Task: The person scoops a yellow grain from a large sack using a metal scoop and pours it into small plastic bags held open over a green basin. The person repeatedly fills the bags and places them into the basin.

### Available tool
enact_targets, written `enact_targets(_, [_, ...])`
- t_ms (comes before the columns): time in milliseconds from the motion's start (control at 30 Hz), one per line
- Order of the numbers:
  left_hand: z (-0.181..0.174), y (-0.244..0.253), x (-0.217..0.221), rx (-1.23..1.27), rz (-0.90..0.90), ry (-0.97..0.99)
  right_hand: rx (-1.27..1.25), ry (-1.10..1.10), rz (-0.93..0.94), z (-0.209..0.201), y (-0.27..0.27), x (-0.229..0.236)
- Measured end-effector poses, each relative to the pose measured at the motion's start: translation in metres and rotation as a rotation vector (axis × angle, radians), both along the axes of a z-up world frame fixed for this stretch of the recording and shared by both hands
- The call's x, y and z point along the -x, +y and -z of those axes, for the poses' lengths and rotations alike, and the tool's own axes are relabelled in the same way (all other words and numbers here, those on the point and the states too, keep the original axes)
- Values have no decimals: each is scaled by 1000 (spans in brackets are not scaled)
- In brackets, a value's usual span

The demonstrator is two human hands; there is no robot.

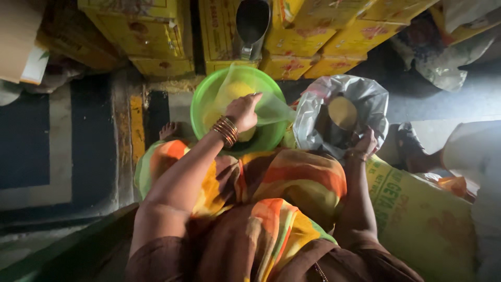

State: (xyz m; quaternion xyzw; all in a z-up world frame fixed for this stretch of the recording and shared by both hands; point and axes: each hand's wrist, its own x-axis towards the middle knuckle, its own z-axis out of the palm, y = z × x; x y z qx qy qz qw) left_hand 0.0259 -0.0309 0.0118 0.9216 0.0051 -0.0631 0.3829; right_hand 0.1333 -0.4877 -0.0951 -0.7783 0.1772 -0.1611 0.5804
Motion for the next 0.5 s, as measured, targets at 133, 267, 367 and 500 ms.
enact_targets(133, [0, 3, 2, -78, 9, -119, -497, -85, 14, -14, -5, 4])
enact_targets(267, [-4, 8, 2, -109, 28, -45, -706, -177, -81, -32, -5, -6])
enact_targets(367, [-13, 5, -4, -163, 21, 207, -810, -247, -206, -57, 4, -21])
enact_targets(500, [-18, 0, 5, -221, 10, 80, -729, -303, -344, -95, 29, -19])
